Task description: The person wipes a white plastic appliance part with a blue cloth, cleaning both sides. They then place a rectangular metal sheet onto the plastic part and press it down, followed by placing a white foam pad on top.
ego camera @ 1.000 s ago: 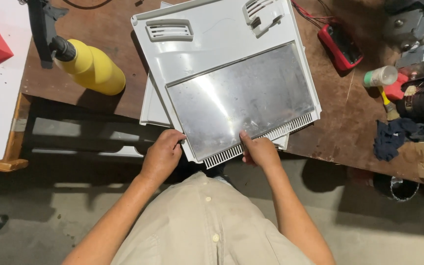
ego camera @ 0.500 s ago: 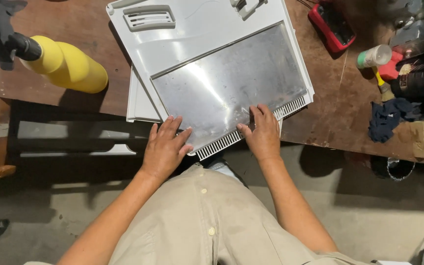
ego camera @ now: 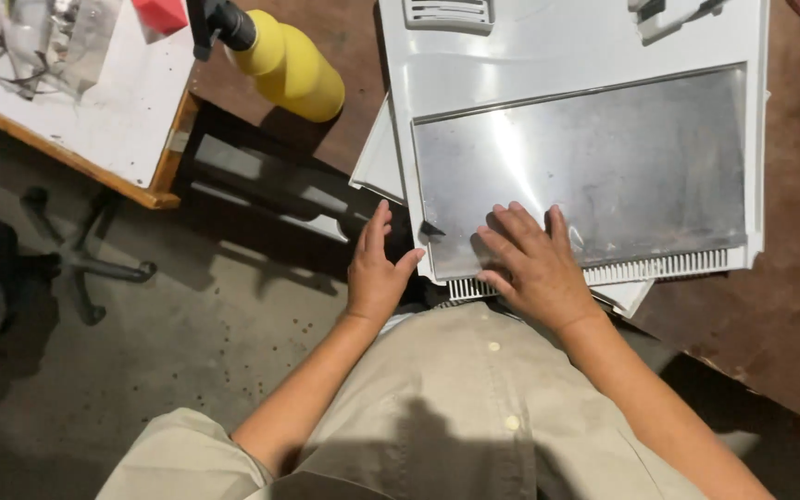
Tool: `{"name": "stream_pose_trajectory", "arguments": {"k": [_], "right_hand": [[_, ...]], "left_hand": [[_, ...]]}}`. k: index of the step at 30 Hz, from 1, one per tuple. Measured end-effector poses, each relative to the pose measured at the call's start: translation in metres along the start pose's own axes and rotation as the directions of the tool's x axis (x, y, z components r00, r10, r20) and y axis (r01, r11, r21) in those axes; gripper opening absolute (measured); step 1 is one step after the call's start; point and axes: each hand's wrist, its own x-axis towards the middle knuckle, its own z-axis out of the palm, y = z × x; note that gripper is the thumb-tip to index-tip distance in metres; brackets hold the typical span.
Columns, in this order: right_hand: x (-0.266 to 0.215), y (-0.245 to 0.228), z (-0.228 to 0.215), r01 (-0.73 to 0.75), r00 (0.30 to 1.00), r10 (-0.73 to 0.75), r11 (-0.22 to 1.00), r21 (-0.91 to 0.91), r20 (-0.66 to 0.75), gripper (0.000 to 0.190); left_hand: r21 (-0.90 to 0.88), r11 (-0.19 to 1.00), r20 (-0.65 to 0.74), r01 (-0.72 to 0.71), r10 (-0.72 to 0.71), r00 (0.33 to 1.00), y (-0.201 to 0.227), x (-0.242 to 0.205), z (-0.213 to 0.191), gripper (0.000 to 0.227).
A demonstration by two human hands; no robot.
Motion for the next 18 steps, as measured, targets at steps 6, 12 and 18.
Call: {"name": "stream_pose_trajectory", "arguments": {"k": [6,12,18], "right_hand": [[0.029,0.006,0.006,0.146,0.939,-0.141,0.989,0.008,0.313,0.065],[0.026,0.012,0.020,0.203,0.936,-0.190,0.979,-0.016,0.295,0.070],[0.026,0.012,0.018,0.176,0.950,-0.185,0.983,0.058,0.251,0.075]], "left_hand": [[0.111,0.967,-0.167,0.231,-0.211,0.963,0.012,-0.008,0.028,0.066],[0.302,0.950,-0.275,0.081,0.006,0.961,0.006,0.001,0.055,0.035],[0.088,0.982,-0.218,0.167,-0.145,0.965,0.051,0.004,0.033,0.013]]}}
